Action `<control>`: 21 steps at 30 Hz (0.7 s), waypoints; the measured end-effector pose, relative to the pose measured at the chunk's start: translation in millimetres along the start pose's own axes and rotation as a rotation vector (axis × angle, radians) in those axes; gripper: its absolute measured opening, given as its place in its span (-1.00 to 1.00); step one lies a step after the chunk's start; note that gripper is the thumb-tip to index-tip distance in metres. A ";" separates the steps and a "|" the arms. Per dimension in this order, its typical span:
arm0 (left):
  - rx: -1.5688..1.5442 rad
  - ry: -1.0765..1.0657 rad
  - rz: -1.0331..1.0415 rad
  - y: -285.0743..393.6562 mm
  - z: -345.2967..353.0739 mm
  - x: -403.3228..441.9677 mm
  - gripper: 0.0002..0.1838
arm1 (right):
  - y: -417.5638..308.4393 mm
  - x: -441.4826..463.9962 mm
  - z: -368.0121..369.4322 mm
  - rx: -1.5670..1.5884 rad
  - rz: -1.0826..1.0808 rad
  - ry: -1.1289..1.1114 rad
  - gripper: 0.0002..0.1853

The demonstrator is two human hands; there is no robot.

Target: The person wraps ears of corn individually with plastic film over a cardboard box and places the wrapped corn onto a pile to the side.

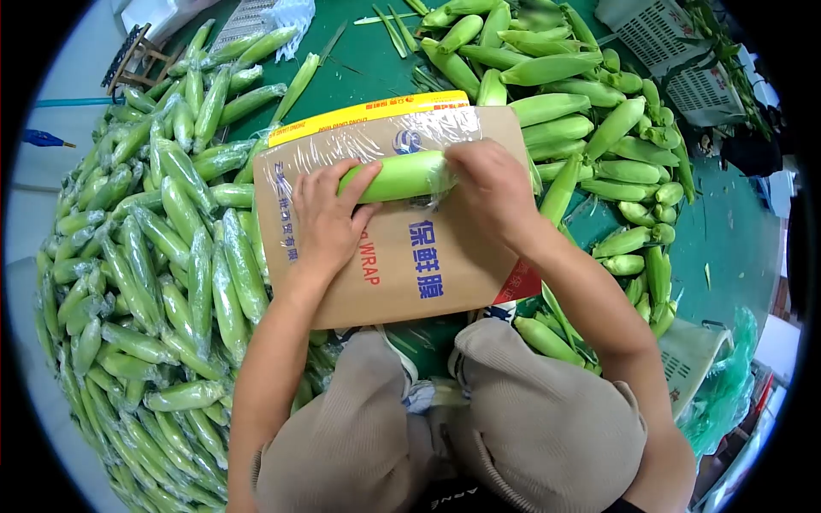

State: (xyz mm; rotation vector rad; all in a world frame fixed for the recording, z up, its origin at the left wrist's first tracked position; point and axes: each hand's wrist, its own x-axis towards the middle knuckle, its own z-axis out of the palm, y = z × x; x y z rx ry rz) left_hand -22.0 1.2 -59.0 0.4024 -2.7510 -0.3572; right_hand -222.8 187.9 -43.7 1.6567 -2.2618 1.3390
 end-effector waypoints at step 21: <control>0.082 0.169 -0.465 -55.2 -27.5 -86.5 -0.70 | -21.5 23.7 18.9 -0.290 0.007 -0.444 -0.32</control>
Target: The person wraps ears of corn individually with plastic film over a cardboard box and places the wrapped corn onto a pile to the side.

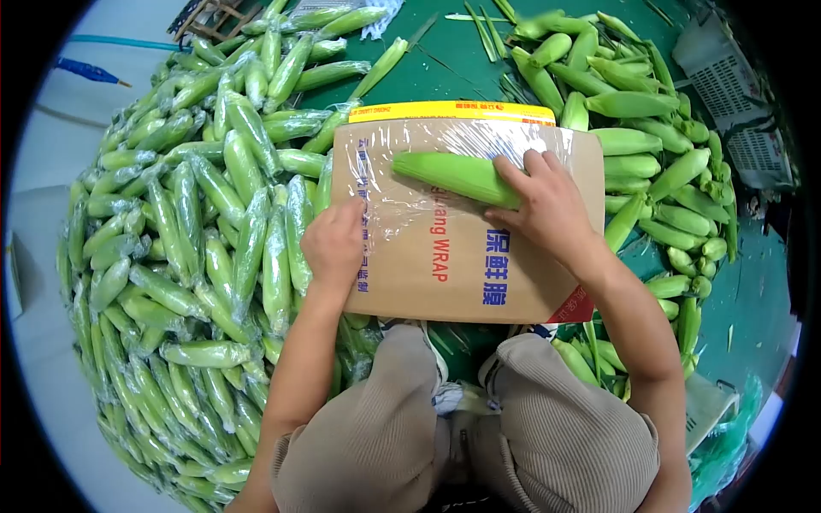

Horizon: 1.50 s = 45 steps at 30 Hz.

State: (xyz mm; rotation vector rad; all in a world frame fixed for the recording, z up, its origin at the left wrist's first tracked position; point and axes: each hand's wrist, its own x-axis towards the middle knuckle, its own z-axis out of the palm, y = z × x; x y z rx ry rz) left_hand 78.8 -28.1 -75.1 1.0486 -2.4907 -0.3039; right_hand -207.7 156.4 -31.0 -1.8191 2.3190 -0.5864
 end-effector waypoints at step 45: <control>0.164 -0.051 0.609 94.0 14.5 52.5 -0.36 | 11.8 52.2 15.2 0.306 -0.087 -0.097 -0.24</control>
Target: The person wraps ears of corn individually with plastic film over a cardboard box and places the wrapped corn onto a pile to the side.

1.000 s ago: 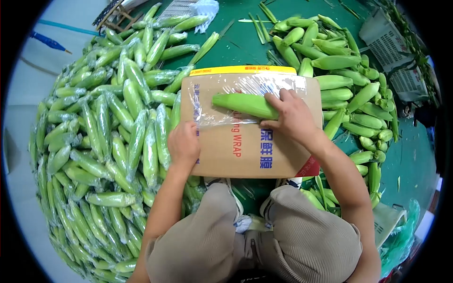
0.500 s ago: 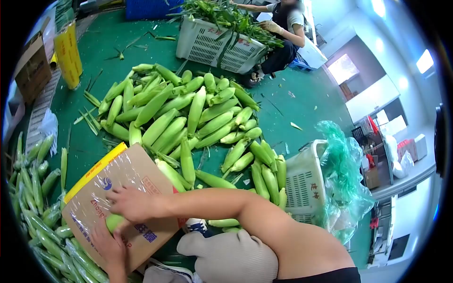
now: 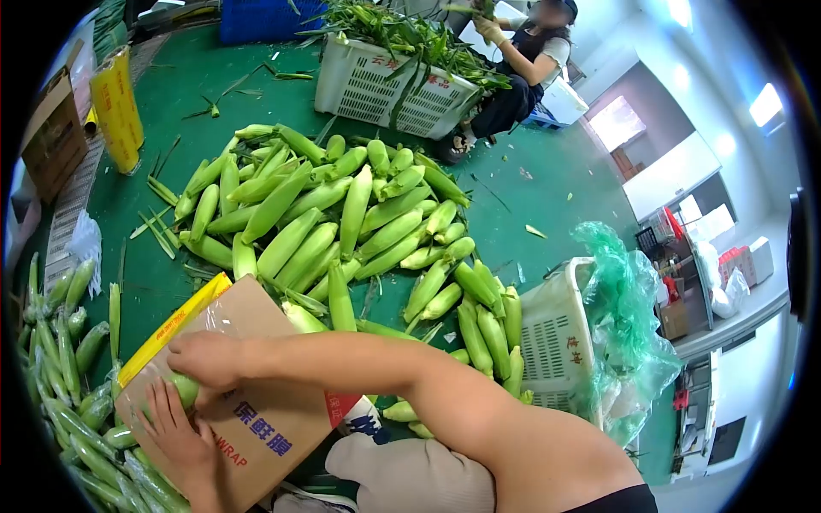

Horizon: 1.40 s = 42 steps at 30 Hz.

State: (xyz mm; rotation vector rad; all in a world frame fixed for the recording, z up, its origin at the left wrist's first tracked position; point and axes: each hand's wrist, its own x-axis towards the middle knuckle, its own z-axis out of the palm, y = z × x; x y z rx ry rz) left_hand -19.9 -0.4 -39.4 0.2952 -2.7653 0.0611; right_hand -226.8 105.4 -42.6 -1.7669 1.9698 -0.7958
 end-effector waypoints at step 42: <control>-1.892 -0.217 -1.202 27.4 -98.5 -199.8 -0.62 | -102.4 -162.7 77.8 0.769 0.111 -0.714 -0.23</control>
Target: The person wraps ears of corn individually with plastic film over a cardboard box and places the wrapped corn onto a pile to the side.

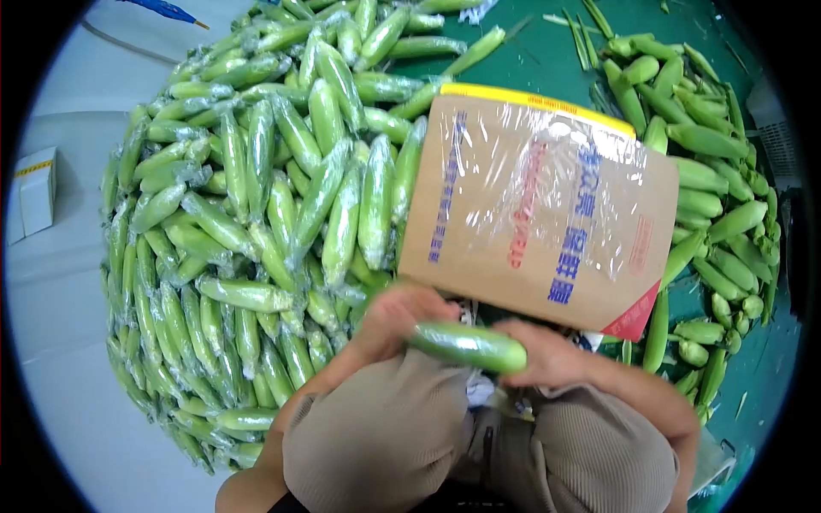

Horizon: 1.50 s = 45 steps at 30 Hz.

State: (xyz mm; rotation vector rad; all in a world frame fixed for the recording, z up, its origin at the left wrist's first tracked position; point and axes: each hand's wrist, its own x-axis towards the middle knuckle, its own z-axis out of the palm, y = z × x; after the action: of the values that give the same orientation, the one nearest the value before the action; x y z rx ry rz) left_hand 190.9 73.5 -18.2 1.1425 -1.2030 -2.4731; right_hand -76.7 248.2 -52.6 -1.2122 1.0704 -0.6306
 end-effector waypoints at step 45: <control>1.746 0.091 0.870 82.8 100.5 181.6 -0.11 | -21.6 29.1 -179.4 -0.757 -0.267 0.651 -0.30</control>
State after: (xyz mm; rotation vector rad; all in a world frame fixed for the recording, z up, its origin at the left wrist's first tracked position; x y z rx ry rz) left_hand -19.6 -1.1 -22.3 0.4716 -2.9147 -0.3595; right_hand -224.0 140.3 -39.3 -1.8883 1.8083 -0.8971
